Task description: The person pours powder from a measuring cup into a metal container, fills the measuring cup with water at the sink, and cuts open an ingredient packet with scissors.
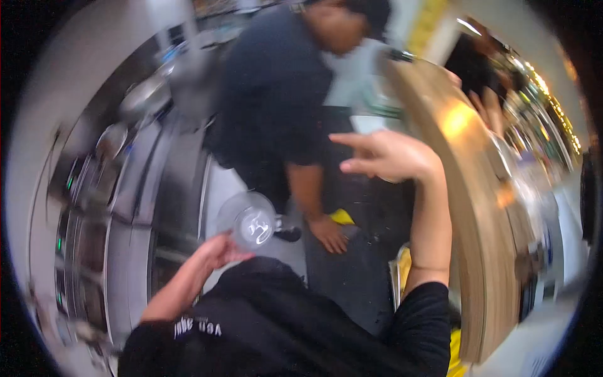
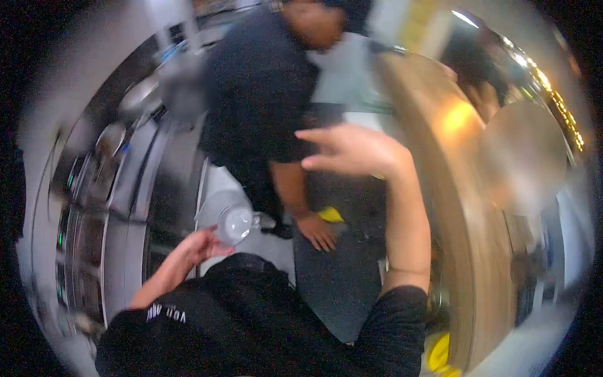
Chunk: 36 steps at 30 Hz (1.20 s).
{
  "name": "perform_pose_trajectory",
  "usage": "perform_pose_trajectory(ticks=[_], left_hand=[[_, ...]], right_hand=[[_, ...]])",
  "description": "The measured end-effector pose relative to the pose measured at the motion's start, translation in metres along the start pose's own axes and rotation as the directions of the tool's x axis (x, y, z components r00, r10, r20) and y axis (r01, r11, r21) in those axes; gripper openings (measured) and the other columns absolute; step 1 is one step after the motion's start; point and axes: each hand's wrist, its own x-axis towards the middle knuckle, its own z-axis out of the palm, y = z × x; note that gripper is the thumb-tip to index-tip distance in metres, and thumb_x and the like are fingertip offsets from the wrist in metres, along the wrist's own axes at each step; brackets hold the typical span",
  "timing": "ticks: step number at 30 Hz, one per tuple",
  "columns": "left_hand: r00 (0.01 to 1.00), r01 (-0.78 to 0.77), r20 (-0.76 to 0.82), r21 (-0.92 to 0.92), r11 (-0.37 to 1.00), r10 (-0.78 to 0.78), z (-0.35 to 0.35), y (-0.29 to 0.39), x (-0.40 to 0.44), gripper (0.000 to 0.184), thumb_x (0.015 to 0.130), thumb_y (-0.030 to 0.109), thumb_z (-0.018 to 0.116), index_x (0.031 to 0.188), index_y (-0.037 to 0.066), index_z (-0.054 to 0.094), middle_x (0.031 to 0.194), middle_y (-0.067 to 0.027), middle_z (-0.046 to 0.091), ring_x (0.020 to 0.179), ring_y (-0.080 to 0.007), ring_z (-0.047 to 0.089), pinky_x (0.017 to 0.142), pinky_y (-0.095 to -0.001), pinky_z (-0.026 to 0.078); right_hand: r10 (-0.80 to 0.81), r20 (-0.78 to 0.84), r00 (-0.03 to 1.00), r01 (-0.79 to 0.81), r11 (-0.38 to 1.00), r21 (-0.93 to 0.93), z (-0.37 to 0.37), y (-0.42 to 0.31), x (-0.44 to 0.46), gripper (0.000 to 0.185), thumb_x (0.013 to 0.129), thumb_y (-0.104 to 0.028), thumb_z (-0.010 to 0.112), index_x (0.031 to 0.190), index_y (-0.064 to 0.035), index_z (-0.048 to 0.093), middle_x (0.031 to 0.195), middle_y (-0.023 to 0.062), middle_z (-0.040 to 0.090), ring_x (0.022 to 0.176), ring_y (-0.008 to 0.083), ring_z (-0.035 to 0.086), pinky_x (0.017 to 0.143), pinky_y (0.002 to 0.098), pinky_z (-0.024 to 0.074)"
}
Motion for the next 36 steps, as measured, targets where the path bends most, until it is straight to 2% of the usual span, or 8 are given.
perform_pose_trajectory(ticks=[4,8,10,15,21,26,34,36], left_hand=[[0.996,-0.053,0.061,-0.148,0.988,0.062,-0.023,0.015,-0.029,0.083,0.075,-0.009,0.035,0.142,0.009,-0.009,0.136,-0.035,0.022,0.099,-0.0499,0.054,0.085,-0.0491,0.051],[0.98,-0.165,0.065,-0.248,0.955,0.187,-0.051,0.038,-0.045,0.081,0.074,-0.008,0.035,0.142,0.008,-0.007,0.129,-0.0342,0.035,0.098,-0.0506,0.054,0.084,-0.0495,0.052],[0.968,-0.246,0.009,-0.188,0.951,0.252,-0.058,0.055,-0.059,0.059,0.079,-0.007,0.029,0.137,-0.002,0.017,0.126,-0.0279,0.041,0.104,-0.046,0.053,0.087,-0.0464,0.052],[0.942,-0.336,-0.103,-0.283,0.898,0.32,-0.125,0.098,-0.057,0.062,0.076,-0.004,0.038,0.135,-0.001,0.021,0.124,-0.0277,0.045,0.098,-0.0461,0.057,0.085,-0.0476,0.052],[0.951,-0.308,-0.08,-0.2,0.93,0.298,-0.185,0.183,-0.045,0.045,0.088,0.015,0.045,0.127,-0.004,0.033,0.116,-0.0289,0.051,0.095,-0.0415,0.06,0.08,-0.0441,0.055],[0.888,-0.449,-0.059,0.103,0.888,0.456,-0.201,0.25,-0.059,0.087,0.087,0.049,0.052,0.141,0.0,0.005,0.128,-0.0316,0.039,0.088,-0.0319,0.064,0.076,-0.0347,0.054],[0.605,-0.703,-0.007,0.464,0.539,0.796,-0.24,0.306,-0.139,0.047,0.09,0.013,0.053,0.132,0.0,0.037,0.122,-0.0163,0.053,0.093,-0.0208,0.061,0.083,-0.0303,0.048],[0.502,-0.727,-0.076,0.503,0.468,0.862,-0.252,0.318,-0.165,0.04,0.088,0.009,0.054,0.126,-0.002,0.045,0.116,-0.0176,0.057,0.089,-0.0204,0.063,0.08,-0.0304,0.049]], right_hand=[[-0.354,0.006,0.935,0.352,0.932,0.084,0.08,-0.016,0.084,0.056,0.087,-0.04,0.057,0.125,-0.0003,0.048,0.092,0.0203,0.064,0.083,0.031,0.064,0.075,0.0356,0.0482],[-0.196,-0.057,0.979,0.204,0.956,0.213,0.154,-0.039,0.171,0.051,0.09,-0.044,0.048,0.11,0.0019,0.059,0.1,0.0205,0.06,0.093,0.0341,0.058,0.082,0.0378,0.0445],[-0.163,-0.034,0.986,0.166,0.936,0.311,0.181,-0.06,0.206,0.049,0.09,-0.043,0.047,0.1,0.0031,0.062,0.1,0.0217,0.06,0.093,0.0348,0.057,0.081,0.039,0.0442],[0.029,-0.099,0.995,0.037,0.796,0.604,0.234,-0.103,0.296,0.05,0.083,-0.048,0.057,0.076,0.0013,0.061,0.059,0.0128,0.053,0.058,0.0187,0.051,0.056,0.0339,0.0412],[0.365,-0.122,0.923,0.095,0.093,0.991,0.265,-0.139,0.416,0.026,0.081,-0.023,0.063,0.064,-0.0047,0.057,0.061,-0.0017,0.05,0.055,0.0074,0.041,0.053,0.0238,0.0316],[0.492,-0.101,0.865,0.242,-0.233,0.942,0.249,-0.126,0.508,0.019,0.08,-0.021,0.064,0.066,-0.0134,0.053,0.057,-0.0055,0.045,0.047,0.0036,0.036,0.043,0.0191,0.0243],[0.706,-0.241,0.666,0.348,-0.008,0.938,0.191,-0.09,0.62,0.018,0.076,-0.022,0.064,0.067,-0.0083,0.057,0.057,-0.0015,0.047,0.047,0.0083,0.04,0.043,0.0219,0.026],[0.714,-0.246,0.656,0.332,0.019,0.943,0.181,-0.071,0.649,0.02,0.079,-0.02,0.062,0.09,-0.0032,0.065,0.06,-0.0049,0.045,0.052,0.006,0.041,0.048,0.0215,0.0264]])
